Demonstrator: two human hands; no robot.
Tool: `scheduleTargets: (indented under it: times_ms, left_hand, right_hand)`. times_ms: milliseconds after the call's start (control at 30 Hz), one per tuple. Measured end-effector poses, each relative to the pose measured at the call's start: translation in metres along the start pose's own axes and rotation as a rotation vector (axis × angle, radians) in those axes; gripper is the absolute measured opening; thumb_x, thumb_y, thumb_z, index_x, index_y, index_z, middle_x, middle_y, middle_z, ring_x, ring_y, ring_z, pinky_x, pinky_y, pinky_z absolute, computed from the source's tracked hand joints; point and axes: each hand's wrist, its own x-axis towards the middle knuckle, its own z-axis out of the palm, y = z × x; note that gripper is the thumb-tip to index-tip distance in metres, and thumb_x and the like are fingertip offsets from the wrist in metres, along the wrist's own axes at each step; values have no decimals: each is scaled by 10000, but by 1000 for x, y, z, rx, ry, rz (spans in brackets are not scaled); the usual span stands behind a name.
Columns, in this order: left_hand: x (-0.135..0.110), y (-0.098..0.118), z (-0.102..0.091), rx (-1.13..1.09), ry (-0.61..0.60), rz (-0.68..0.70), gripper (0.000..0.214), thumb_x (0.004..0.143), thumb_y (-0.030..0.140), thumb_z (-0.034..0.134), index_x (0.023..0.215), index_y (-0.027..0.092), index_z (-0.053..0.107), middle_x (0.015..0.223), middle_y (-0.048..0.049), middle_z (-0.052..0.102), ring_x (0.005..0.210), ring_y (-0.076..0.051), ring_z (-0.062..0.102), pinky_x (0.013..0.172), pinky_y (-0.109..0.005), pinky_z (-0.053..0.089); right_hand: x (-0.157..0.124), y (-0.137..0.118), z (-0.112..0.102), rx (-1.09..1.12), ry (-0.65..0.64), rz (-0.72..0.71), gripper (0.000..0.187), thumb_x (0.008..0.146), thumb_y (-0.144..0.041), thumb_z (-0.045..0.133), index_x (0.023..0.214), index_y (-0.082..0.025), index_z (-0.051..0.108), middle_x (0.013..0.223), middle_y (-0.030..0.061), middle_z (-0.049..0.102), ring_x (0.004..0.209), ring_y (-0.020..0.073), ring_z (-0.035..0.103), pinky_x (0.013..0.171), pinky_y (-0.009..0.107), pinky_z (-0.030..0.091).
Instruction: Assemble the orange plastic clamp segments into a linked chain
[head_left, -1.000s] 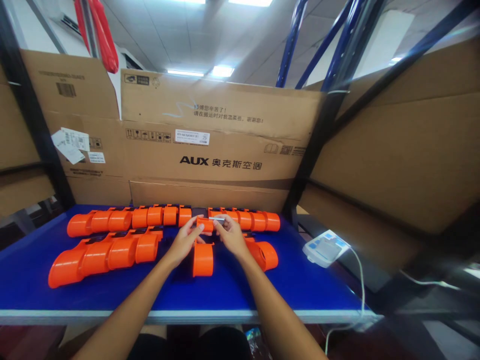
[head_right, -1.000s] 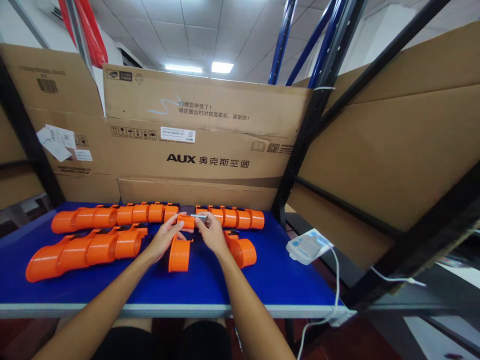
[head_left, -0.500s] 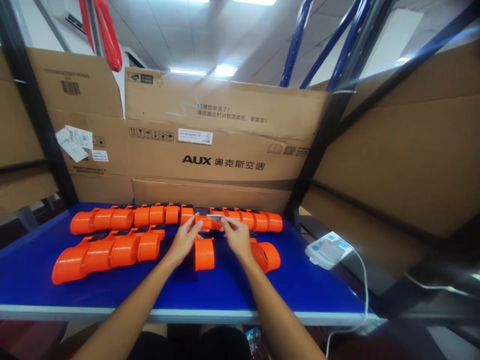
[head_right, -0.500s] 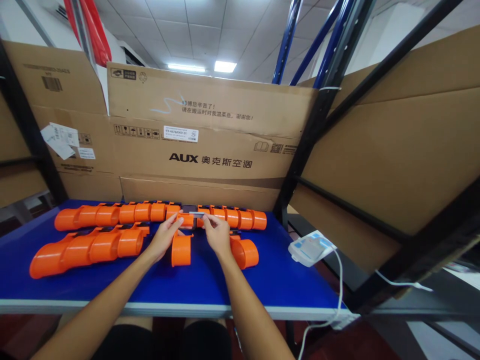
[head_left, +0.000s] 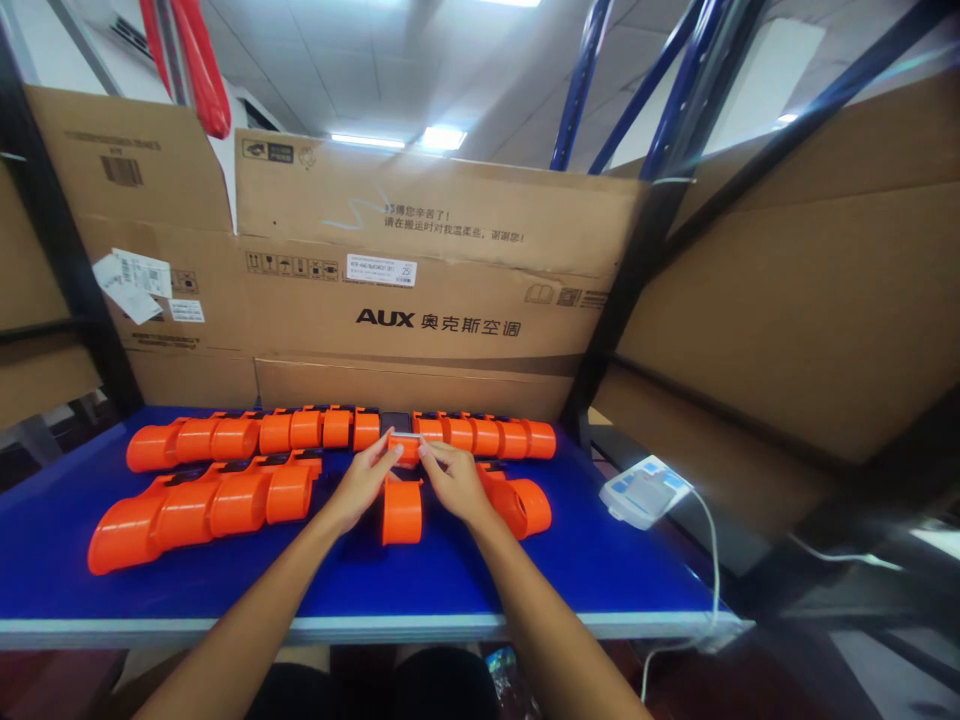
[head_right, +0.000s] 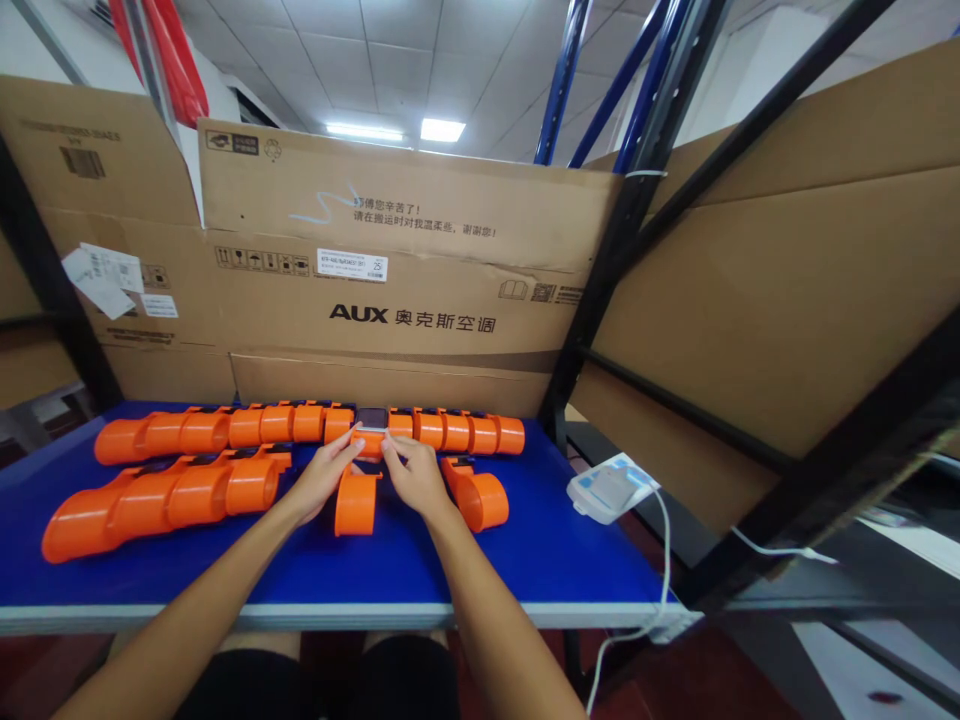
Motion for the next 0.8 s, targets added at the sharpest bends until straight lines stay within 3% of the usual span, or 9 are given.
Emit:
scheduleTargets:
  times_ms: [200,300,400,500,600,667,733,800]
  left_hand:
    - [-3,7,6,-108,-15,-13,554,791,438,790,1261,163,690,1111,-129,755,892,-252,723,789,-320,547]
    - [-6,12,9,-149,-26,-33,564,779,462,792,1238,149,694,1059,-139,763,870,-258,729,746,-313,554]
    - [-8,15,9,-162,-9,-53,553,770,472,794,1197,135,693,982,-134,770,746,-230,723,632,-278,539]
    - [-8,17,8,-191,13,-72,527,764,465,798,1157,131,688,915,-122,770,641,-195,694,559,-256,516]
    - [-7,16,5,-226,48,-114,503,753,454,806,1117,127,690,870,-112,767,584,-178,671,538,-253,507]
    - [-6,16,3,-236,70,-148,494,749,449,809,1097,117,695,853,-109,766,560,-169,660,540,-254,506]
    - [-6,16,3,-235,80,-165,494,747,444,810,1095,112,694,851,-107,765,556,-168,660,548,-256,510]
    - [-7,17,3,-228,70,-161,493,752,449,806,1094,114,687,859,-111,765,571,-177,670,547,-258,512]
  right_hand:
    - [-1,-10,-1,53,75,148,266,819,-487,678,923,-252,747,674,39,687,751,291,670,591,337,521]
    - [2,-11,-12,74,160,216,303,805,-485,688,976,-239,740,690,42,698,680,269,664,549,330,508]
    - [7,-13,-44,39,246,258,349,846,-491,626,1016,-203,725,739,64,714,605,229,642,512,310,489]
    - [9,-13,-93,-185,362,273,334,883,-444,564,968,-167,731,734,74,719,592,201,631,513,275,456]
    - [7,-7,-138,-464,221,313,244,871,-352,573,881,-168,734,721,68,723,653,187,647,550,246,435]
    - [0,1,-157,-583,4,493,192,847,-279,584,734,-176,700,588,42,675,524,157,596,499,240,390]
    - [-8,9,-165,-611,-190,691,192,831,-260,602,664,-184,655,497,22,626,409,136,532,450,241,358]
    - [-17,16,-164,-603,-304,815,178,821,-253,613,656,-189,633,443,8,589,358,130,498,425,239,350]
